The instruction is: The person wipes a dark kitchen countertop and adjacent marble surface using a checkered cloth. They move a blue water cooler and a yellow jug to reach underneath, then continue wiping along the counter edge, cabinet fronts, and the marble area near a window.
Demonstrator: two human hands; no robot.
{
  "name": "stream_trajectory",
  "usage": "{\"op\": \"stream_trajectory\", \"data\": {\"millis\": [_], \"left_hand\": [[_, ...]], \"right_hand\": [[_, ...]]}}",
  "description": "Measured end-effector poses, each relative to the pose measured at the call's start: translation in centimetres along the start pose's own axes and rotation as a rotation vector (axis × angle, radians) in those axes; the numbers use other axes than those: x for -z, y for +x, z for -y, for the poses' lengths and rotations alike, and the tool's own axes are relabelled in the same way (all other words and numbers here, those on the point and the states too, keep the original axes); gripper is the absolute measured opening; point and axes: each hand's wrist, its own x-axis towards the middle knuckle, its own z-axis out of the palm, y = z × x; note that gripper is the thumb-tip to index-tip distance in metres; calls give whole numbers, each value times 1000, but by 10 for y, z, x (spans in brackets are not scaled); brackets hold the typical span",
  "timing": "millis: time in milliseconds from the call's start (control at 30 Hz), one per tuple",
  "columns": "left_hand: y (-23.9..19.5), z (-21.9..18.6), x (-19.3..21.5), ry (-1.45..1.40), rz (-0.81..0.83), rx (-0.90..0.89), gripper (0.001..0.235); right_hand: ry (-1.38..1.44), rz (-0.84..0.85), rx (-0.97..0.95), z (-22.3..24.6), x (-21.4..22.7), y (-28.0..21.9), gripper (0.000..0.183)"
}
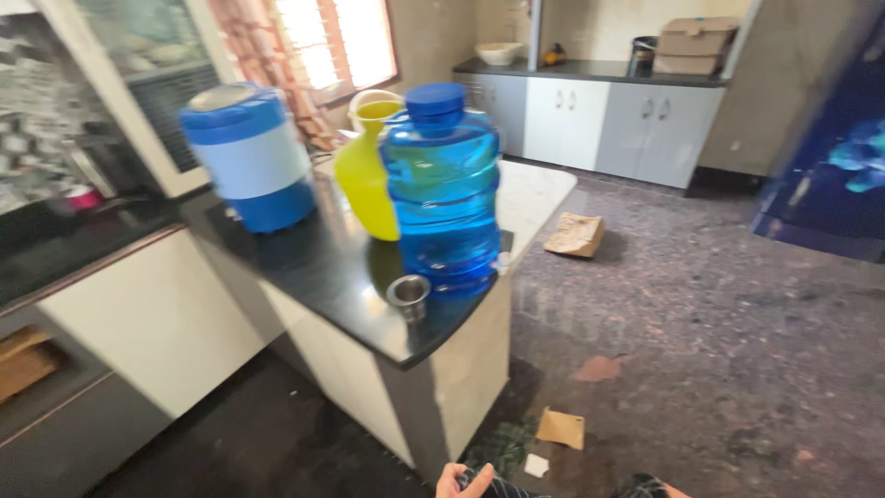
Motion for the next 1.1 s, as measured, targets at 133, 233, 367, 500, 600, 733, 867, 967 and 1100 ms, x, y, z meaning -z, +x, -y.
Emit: {"op": "stream_trajectory", "data": {"millis": [133,233,367,500,600,733,867,967,1100], "left_hand": [[63,8,-72,-1,20,-66,94],[132,12,-122,-174,182,-144,90],[217,3,-189,65,466,-276,58],[285,-53,-301,500,464,-208,42],[312,-96,-367,879,380,-218,31],[370,-163,-446,853,126,-580,33],[458,-216,-515,746,-117,-772,11],[531,-246,-551,763,-208,-527,14],[617,-273,-580,599,-377,-527,17]], "right_hand": [[110,-95,-20,-18,29,79,24],[189,-164,-15,-59,60,145,24],[-8,-165,50,-134,124,245,30],[-920,-141,932,-171,206,371,40],[-839,-650,542,-176,244,419,32],[-427,-793,144,-154,289,490,28],[-146,-676,33,-142,299,590,38],[120,-467,-209,-128,310,716,38],[304,-236,90,-65,328,873,35]]}}
